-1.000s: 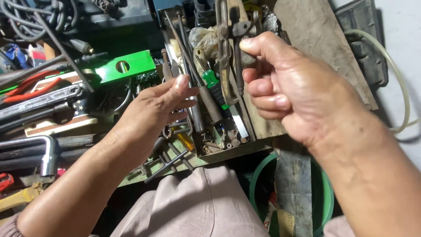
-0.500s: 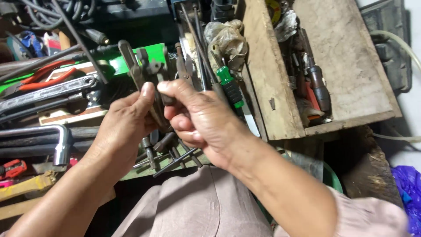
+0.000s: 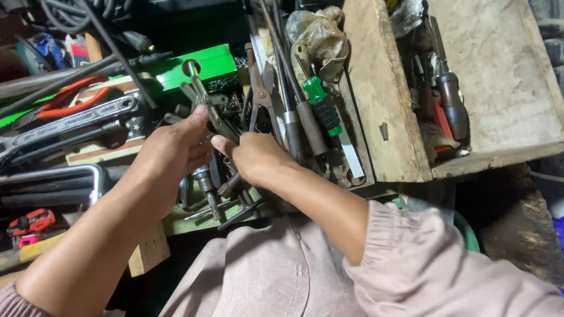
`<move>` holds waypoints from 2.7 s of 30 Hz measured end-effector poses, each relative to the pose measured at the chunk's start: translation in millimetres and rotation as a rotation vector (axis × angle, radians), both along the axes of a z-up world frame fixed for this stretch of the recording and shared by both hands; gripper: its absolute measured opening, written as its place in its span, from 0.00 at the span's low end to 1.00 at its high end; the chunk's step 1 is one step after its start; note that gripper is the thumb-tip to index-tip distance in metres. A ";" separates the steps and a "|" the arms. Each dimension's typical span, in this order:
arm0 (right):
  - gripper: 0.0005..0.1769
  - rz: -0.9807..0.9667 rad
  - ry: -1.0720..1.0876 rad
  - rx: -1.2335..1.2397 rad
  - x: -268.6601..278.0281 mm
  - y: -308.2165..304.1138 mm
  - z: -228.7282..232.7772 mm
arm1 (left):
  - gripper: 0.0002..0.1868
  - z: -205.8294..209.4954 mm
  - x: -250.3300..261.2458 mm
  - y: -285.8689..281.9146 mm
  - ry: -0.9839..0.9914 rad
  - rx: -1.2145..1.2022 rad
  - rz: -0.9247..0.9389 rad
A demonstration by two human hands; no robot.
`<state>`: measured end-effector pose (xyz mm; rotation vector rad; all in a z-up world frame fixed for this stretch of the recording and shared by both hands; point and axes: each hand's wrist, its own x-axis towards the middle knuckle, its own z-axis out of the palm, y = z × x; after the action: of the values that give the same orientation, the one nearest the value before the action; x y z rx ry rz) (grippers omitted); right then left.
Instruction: Searching through and organizing various tools and mechanical parts inside a wooden toolbox.
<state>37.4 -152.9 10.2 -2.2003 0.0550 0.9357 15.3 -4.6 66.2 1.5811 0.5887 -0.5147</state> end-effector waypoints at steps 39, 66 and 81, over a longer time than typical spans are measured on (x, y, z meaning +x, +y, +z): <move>0.16 -0.219 -0.034 0.239 12.5 -144.6 108.1 | 0.28 46.6 32.8 -128.4 0.044 -0.220 -0.134; 0.29 -0.300 0.038 -0.868 53.3 -315.6 -6.8 | 0.26 0.6 3.9 -82.1 -0.055 0.826 -0.244; 0.39 -0.295 0.012 -0.827 67.3 -346.8 -32.2 | 0.15 33.8 9.5 -154.3 -0.254 0.430 -0.634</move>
<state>104.7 -499.7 -21.9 -2.8072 0.8864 0.8381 24.8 -158.8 100.0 2.2155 -0.0192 -0.6668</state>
